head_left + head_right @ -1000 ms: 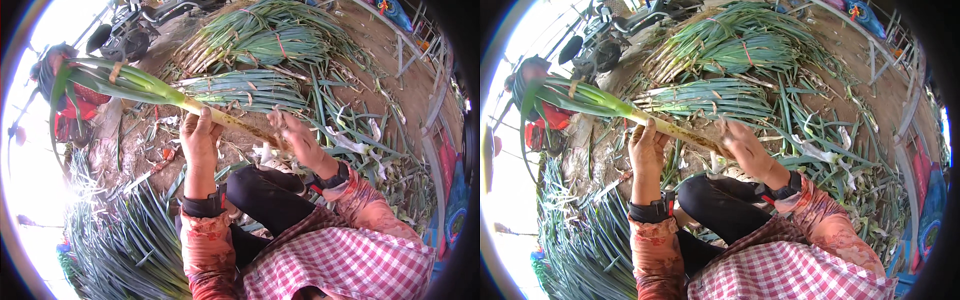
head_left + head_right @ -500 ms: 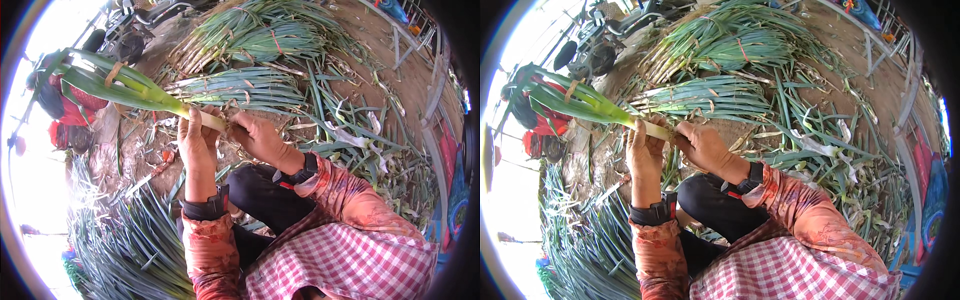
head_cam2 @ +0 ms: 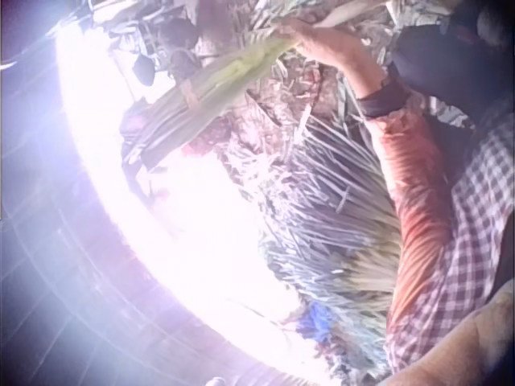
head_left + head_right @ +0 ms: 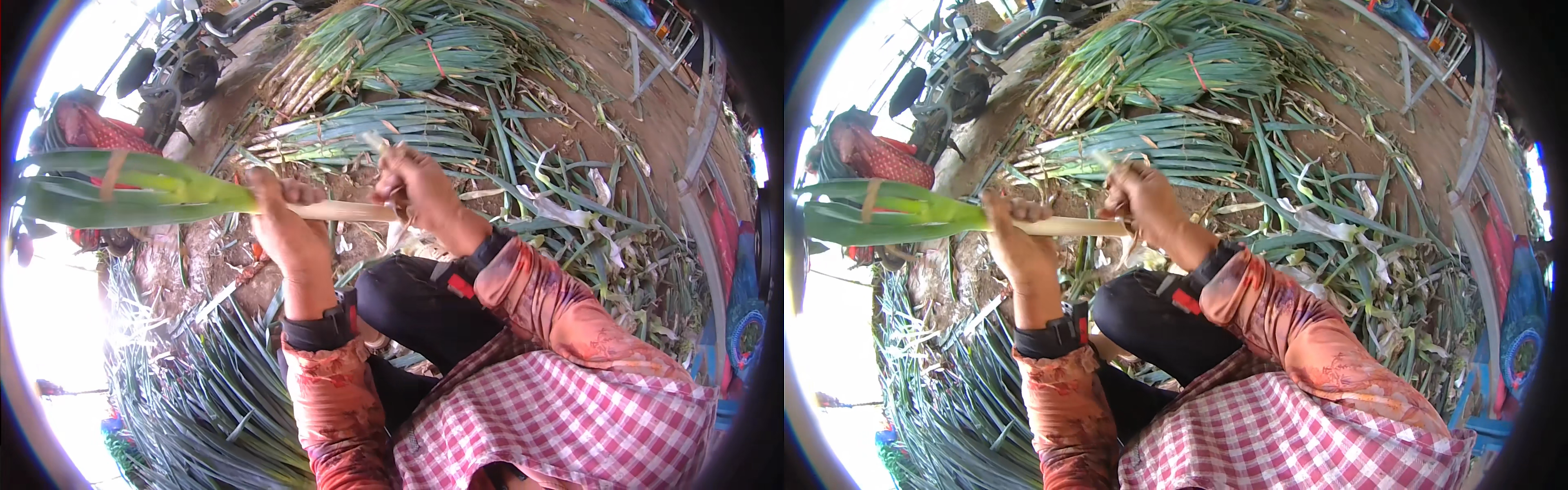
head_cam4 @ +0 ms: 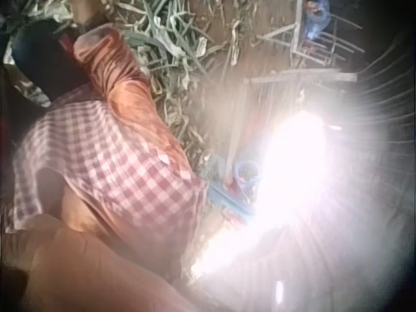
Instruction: The recorder is peeling the outer layers off leeks and sorting them into bundles on the ground.
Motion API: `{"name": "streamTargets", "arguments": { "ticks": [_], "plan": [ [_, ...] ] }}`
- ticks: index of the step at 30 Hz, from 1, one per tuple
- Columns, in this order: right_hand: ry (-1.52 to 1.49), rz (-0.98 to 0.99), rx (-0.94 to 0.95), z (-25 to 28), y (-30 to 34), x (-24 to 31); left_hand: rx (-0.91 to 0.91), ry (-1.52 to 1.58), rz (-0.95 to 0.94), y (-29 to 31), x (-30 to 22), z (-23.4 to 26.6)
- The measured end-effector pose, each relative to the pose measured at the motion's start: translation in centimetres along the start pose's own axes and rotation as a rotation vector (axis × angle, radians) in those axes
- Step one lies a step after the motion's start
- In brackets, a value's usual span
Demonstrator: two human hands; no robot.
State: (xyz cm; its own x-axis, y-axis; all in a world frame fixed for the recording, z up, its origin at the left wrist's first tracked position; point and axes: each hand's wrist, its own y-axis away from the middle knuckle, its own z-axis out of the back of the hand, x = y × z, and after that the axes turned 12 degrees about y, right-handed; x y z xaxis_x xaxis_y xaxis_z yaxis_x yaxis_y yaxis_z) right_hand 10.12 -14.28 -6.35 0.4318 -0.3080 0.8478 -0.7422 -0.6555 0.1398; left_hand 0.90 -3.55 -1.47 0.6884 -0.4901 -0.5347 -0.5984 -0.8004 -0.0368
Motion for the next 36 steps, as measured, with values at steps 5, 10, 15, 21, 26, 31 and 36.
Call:
{"name": "streamTargets", "arguments": {
  "ticks": [5,10,15,21,26,31,36],
  "plan": [
    [-0.04,-0.065,-0.04,6.6,-0.2,0.4,-0.206,0.024,-0.194,-1.5,-3.2,1.3],
    [0.339,-0.026,-0.479,23.3,1.9,1.3,-0.207,0.188,-0.247,-2.1,-6.8,2.0],
    [1.69,0.115,-0.776,28.5,1.9,-0.7,-0.228,0.241,-0.197,-2.7,-5.2,2.8],
    [1.634,0.867,-0.147,8.7,3.5,3.4,-0.408,0.194,-0.334,-3.1,-6.3,3.8],
    [1.179,0.421,0.22,-0.4,2.1,-2.4,-0.468,0.094,-0.34,-2.7,-4.6,2.5],
    [1.006,0.321,0.29,-0.4,2.5,-3.8,-0.482,0.129,-0.366,-3.2,-4.9,3.5],
    [1.537,0.28,0.022,12.9,3.3,-5.4,-0.498,0.184,-0.457,-4.3,-8.6,5.9]
  ]
}}
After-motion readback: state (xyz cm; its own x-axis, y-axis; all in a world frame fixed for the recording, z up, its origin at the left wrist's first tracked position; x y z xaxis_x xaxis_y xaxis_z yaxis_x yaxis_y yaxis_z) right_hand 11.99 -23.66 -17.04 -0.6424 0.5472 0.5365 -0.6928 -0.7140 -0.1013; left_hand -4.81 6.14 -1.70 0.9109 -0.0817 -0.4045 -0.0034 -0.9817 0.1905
